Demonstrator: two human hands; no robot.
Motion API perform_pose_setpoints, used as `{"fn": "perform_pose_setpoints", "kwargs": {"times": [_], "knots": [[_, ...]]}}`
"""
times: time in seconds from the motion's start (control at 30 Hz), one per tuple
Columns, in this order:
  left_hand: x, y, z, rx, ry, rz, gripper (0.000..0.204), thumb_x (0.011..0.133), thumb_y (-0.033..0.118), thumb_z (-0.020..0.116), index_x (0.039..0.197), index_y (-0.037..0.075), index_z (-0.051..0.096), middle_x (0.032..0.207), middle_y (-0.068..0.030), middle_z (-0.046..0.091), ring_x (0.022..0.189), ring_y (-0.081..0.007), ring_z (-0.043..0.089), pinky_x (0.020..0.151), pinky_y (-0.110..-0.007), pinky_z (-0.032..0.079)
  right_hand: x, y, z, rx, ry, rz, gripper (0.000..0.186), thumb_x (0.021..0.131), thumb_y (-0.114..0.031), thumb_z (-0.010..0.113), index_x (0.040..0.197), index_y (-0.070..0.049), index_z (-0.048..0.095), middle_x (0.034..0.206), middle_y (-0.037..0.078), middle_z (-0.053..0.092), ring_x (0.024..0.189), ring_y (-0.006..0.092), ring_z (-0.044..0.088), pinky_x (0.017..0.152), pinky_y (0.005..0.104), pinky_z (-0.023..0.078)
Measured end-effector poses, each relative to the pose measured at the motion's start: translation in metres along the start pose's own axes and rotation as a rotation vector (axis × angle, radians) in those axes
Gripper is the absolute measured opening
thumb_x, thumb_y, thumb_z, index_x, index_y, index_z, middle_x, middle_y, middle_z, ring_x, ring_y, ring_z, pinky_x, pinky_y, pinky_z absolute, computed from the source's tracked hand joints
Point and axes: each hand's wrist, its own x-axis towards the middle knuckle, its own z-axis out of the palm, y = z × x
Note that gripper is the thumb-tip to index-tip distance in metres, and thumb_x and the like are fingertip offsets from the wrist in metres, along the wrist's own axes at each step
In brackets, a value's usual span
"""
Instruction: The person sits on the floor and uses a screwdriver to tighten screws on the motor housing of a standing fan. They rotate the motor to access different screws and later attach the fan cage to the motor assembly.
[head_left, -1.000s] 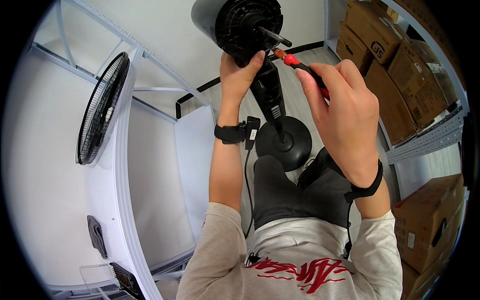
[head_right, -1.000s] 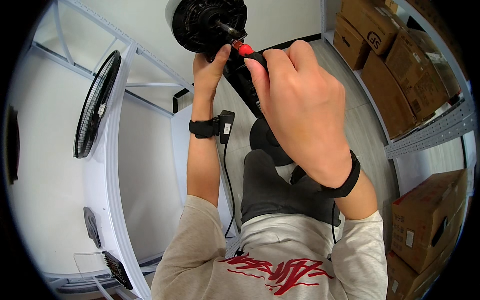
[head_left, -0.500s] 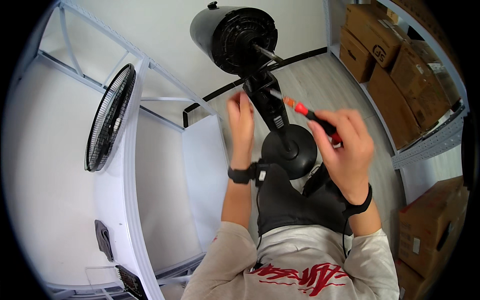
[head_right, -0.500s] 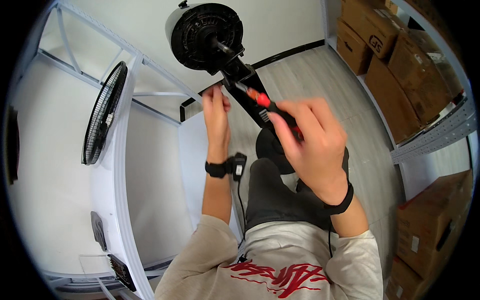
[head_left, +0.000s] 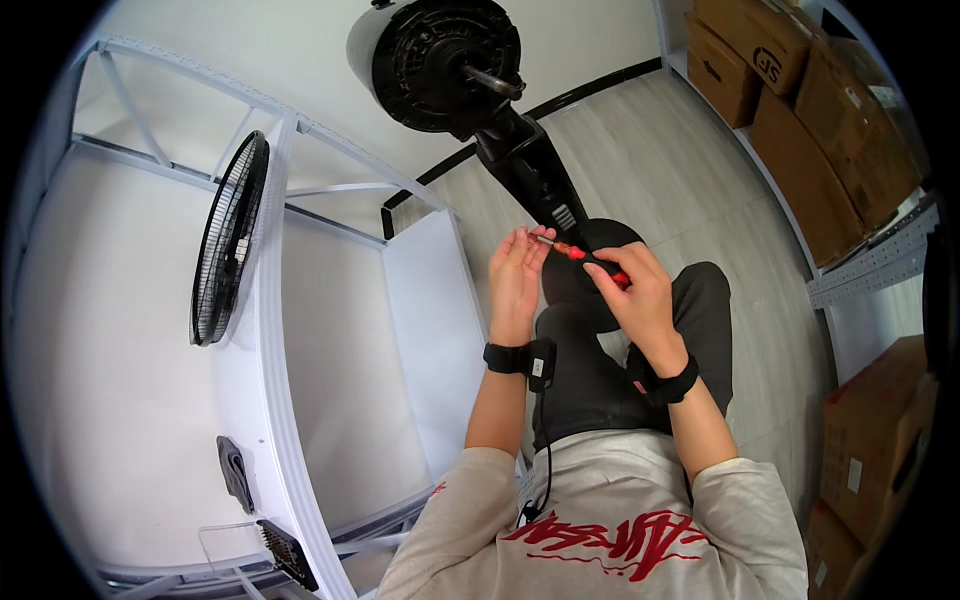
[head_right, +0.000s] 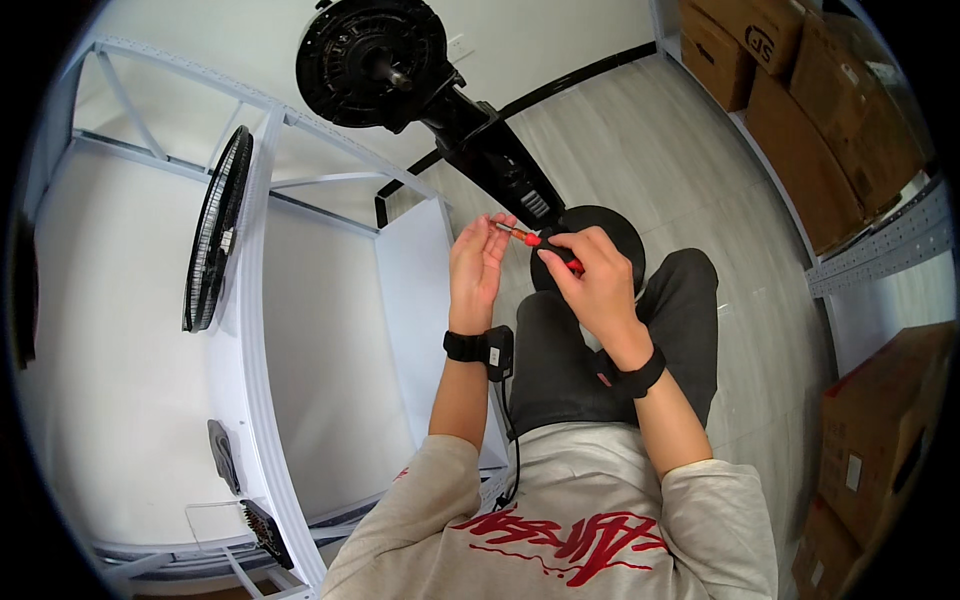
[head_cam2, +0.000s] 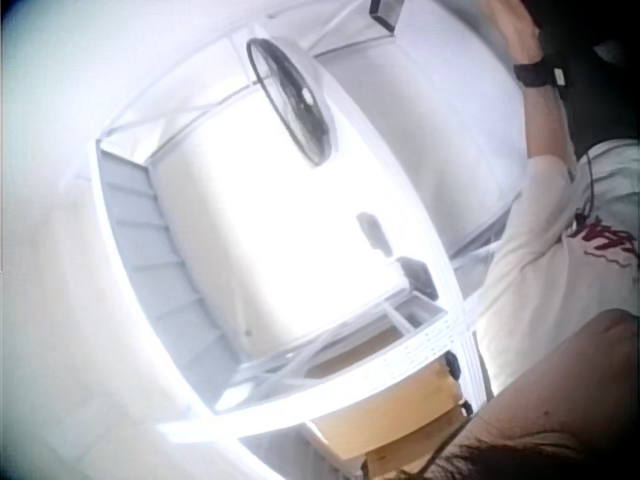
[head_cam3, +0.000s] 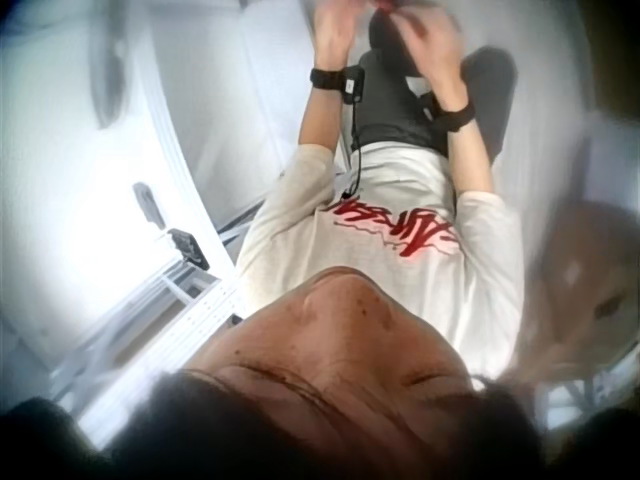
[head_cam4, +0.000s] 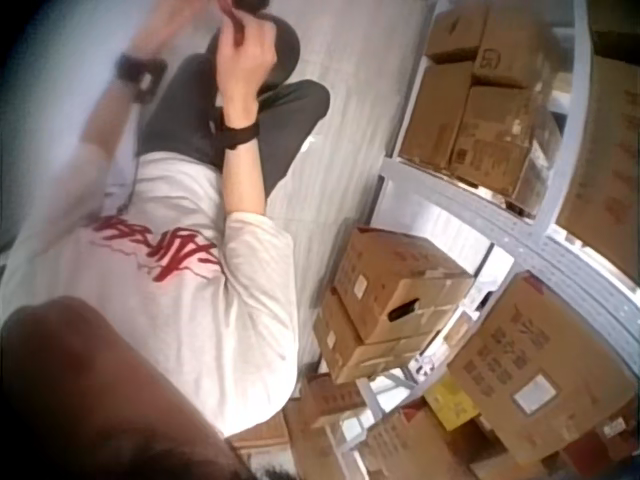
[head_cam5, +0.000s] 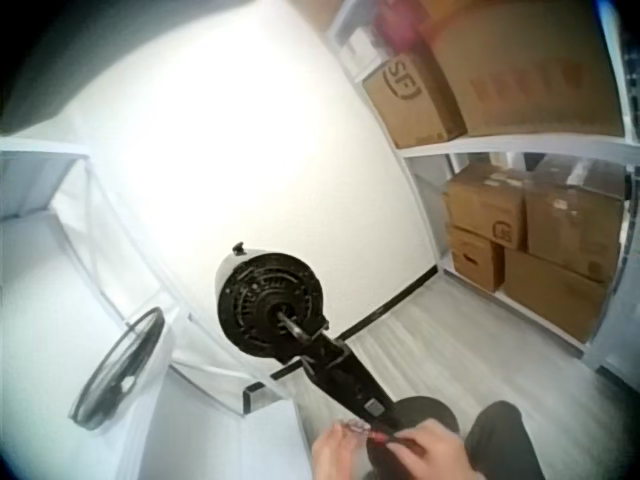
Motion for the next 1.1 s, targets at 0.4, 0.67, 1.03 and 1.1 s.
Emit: {"fn": "perform_pose_setpoints", "kwargs": {"times": [0.4, 0.67, 1.03, 1.1], "knots": [[-0.005, -0.022, 0.004, -0.089, 0.009, -0.103, 0.029, 0.105, 0.015, 0.056, 0.124, -0.006, 0.054, 0.127, -0.0185, 0.061, 0.127, -0.0322, 0.058, 0.113, -0.040, 0.047, -0.010, 0.011, -0.006, -0.070, -0.038, 0.049, 0.018, 0.083, -0.013, 0.080, 0.097, -0.004, 0.073, 0.086, 0.009, 0.064, 0.067, 0.0268, 0.065, 0.060, 0.0360, 0.052], [-0.004, -0.027, -0.005, -0.141, 0.059, -0.150, 0.030, 0.104, 0.015, 0.057, 0.125, -0.007, 0.053, 0.129, -0.0192, 0.061, 0.128, -0.0327, 0.057, 0.113, -0.042, 0.046, -0.015, 0.012, -0.004, -0.063, -0.049, 0.049, 0.018, 0.083, -0.011, 0.080, 0.098, -0.004, 0.072, 0.087, 0.011, 0.063, 0.069, 0.0289, 0.065, 0.061, 0.0375, 0.053], [-0.007, -0.022, -0.003, -0.139, 0.027, -0.133, 0.029, 0.104, 0.016, 0.058, 0.124, -0.003, 0.055, 0.126, -0.0157, 0.063, 0.127, -0.0291, 0.058, 0.112, -0.040, 0.046, -0.020, 0.010, 0.001, -0.061, -0.043, -0.016, 0.021, 0.085, -0.009, 0.078, 0.104, -0.004, 0.070, 0.088, 0.012, 0.064, 0.068, 0.0295, 0.064, 0.062, 0.0382, 0.053], [-0.010, -0.016, 0.007, -0.111, 0.009, -0.098, 0.028, 0.104, 0.017, 0.058, 0.125, -0.003, 0.055, 0.127, -0.0153, 0.063, 0.127, -0.0288, 0.058, 0.112, -0.040, 0.046, -0.020, 0.007, 0.001, -0.011, -0.043, 0.088, 0.021, 0.087, -0.011, 0.077, 0.105, -0.004, 0.070, 0.088, 0.012, 0.065, 0.067, 0.0279, 0.065, 0.062, 0.0370, 0.053]]}}
